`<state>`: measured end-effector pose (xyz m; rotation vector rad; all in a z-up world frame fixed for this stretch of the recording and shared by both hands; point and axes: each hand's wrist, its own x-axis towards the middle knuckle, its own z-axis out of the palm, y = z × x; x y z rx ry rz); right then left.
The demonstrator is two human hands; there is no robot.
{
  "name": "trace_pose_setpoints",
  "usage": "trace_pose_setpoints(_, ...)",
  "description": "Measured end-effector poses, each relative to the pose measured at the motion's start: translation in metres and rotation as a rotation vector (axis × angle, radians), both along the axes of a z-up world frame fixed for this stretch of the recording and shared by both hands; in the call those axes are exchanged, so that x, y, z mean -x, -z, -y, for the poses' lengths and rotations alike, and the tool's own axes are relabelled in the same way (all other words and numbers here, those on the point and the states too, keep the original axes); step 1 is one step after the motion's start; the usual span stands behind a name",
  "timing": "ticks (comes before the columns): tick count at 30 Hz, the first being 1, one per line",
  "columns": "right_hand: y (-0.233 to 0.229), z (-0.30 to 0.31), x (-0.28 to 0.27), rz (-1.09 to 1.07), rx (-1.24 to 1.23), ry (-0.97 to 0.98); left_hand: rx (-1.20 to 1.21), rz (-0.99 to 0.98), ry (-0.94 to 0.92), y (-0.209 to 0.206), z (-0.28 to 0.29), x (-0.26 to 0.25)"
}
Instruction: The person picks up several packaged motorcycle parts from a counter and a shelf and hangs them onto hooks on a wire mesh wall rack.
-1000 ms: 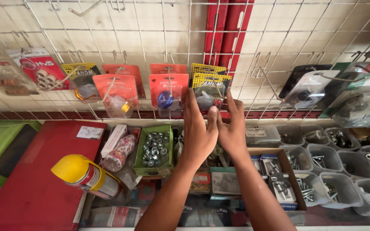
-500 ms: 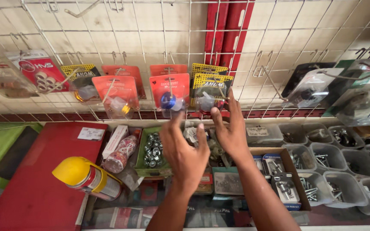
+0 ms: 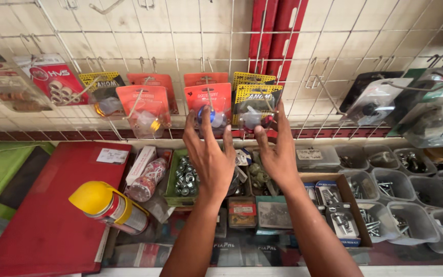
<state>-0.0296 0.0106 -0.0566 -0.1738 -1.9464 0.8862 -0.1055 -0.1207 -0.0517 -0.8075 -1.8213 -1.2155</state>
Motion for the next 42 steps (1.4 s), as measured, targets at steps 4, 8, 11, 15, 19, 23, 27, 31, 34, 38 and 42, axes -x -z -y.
trace_pose_setpoints(4, 0.003, -0.001, -0.004, 0.021, 0.008, 0.032, 0.012, -0.002, -0.017, 0.0, 0.001, 0.0)
trace_pose_setpoints(8, 0.004, 0.0, -0.008, 0.023, 0.038, 0.013, 0.026, 0.007, -0.017, 0.0, 0.004, -0.002)
trace_pose_setpoints(11, 0.002, 0.001, -0.012, 0.017, 0.06, -0.005, 0.03, -0.001, -0.011, 0.0, 0.006, -0.004)
trace_pose_setpoints(15, -0.002, 0.005, -0.024, 0.057, 0.143, -0.006, 0.014, 0.007, -0.005, -0.001, 0.008, -0.007)
trace_pose_setpoints(19, 0.0, -0.007, -0.046, 0.102, 0.12, 0.048, 0.014, 0.019, -0.005, -0.001, 0.009, -0.011)
trace_pose_setpoints(23, 0.006, -0.039, -0.08, 0.081, 0.144, 0.085, 0.021, 0.04, -0.002, 0.001, 0.008, -0.017)
trace_pose_setpoints(27, 0.005, -0.071, -0.113, 0.046, 0.233, 0.389, -0.023, -0.011, -0.044, 0.009, 0.003, -0.027)
trace_pose_setpoints(31, 0.004, -0.1, -0.122, -0.137, 0.18, 0.535, -0.183, -0.058, 0.052, 0.033, -0.013, -0.058)
trace_pose_setpoints(34, 0.008, -0.129, -0.112, -0.117, 0.001, 0.627, -0.166, -0.196, 0.473, 0.038, -0.031, -0.094)
trace_pose_setpoints(38, 0.008, -0.151, -0.104, -0.081, -0.144, 0.653, -0.053, -0.172, 0.8, -0.007, -0.057, -0.14)
trace_pose_setpoints(42, 0.001, -0.155, -0.101, 0.007, -0.094, 0.688, -0.093, -0.184, 0.913, -0.063, -0.095, -0.156)
